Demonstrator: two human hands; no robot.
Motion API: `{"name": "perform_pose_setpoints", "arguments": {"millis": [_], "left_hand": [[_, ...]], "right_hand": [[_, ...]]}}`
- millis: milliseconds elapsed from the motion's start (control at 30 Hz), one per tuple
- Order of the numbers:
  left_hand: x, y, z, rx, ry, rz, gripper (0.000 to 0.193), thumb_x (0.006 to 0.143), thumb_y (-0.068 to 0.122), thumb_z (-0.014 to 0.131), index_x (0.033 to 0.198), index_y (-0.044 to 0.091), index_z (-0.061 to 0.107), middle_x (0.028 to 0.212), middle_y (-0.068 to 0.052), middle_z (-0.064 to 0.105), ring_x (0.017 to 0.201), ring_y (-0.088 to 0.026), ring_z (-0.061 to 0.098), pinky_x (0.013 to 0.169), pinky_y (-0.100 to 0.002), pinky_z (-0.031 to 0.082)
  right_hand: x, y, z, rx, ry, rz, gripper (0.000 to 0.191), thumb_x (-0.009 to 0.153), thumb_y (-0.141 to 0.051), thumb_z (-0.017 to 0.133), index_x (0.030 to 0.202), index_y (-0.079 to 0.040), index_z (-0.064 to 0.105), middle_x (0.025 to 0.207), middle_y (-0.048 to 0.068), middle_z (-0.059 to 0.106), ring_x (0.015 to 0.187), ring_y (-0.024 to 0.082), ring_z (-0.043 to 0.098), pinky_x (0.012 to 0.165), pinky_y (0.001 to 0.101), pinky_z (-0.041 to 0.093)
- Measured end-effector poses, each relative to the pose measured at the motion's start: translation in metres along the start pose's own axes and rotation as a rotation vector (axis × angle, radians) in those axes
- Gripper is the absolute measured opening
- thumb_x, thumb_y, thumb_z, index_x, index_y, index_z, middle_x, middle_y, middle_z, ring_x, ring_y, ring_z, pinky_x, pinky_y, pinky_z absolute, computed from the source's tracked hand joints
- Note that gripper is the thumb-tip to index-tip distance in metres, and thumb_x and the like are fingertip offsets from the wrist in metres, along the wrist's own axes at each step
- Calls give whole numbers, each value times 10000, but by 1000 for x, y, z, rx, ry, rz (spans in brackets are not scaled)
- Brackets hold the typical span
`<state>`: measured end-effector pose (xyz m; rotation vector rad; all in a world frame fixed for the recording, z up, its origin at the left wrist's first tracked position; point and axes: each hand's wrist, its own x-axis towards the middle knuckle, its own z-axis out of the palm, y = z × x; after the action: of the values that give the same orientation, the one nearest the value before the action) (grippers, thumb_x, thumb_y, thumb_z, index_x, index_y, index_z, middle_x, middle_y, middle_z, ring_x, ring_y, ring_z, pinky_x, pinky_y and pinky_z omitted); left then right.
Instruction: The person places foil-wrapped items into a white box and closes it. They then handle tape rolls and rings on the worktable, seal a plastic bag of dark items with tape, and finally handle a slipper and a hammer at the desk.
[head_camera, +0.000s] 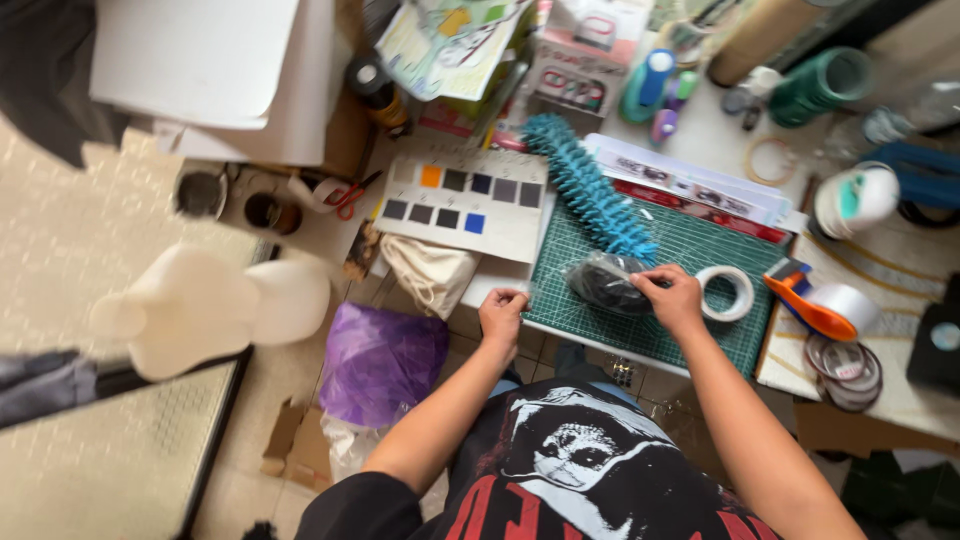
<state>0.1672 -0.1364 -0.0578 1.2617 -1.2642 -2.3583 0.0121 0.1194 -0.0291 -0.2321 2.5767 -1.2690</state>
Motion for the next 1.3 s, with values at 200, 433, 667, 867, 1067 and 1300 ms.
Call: {"name": "perform_pose_setpoints", "arguments": {"millis": [200, 433, 667, 867, 1067, 1300], "left_hand": [[14, 76, 47, 562, -839, 156, 268, 867, 99, 764, 1122, 46, 699, 915, -53, 730, 855, -135, 683, 791, -302, 545], [48, 103, 171, 1220, -1416, 801, 178, 808, 169, 819, 938, 48, 810, 921, -180, 739, 905, -304, 688, 799, -399, 542], [49, 87, 221, 1558, -1525, 320, 241, 735, 177, 775, 960, 93, 793, 871, -86, 790, 821, -227, 778, 757, -344, 607], [52, 78, 222, 1616, -1467, 441, 261, 738, 204, 847, 969, 96, 793, 914, -78, 785, 856, -246, 747, 776, -359, 584], [48, 75, 220, 1672, -1452, 502, 418, 717, 205, 859, 1103, 114, 730, 942, -74, 788, 888, -254, 756, 792, -382, 584], [40, 70, 216, 1682, -1348, 516, 540, 697, 215, 882, 1177, 96, 665, 912, -92, 781, 900, -286, 748, 797, -412, 578]], "right_hand": [[-7, -15, -2, 64, 51, -38, 229, 810, -246, 860, 906, -44, 813, 955, 88, 732, 904, 199, 694, 838, 320, 529], [-16, -40, -11, 95, 79, -66, 210, 793, -207, 856, 886, -24, 814, 926, 84, 725, 866, 197, 692, 789, 313, 543], [-17, -43, -14, 182, 82, -88, 226, 773, -170, 879, 881, 3, 781, 932, 62, 711, 868, 163, 682, 795, 291, 542], [-15, -38, -18, 241, 20, -46, 211, 804, -176, 855, 904, -3, 787, 926, 51, 704, 862, 155, 673, 785, 290, 533], [-11, -33, -18, 262, -23, -26, 193, 834, -181, 820, 904, -4, 789, 950, 38, 704, 874, 150, 671, 794, 298, 535], [-14, -25, -24, 420, -132, -1, 285, 1045, -271, 655, 1021, -32, 808, 1043, 47, 665, 968, 164, 642, 876, 302, 496]]}}
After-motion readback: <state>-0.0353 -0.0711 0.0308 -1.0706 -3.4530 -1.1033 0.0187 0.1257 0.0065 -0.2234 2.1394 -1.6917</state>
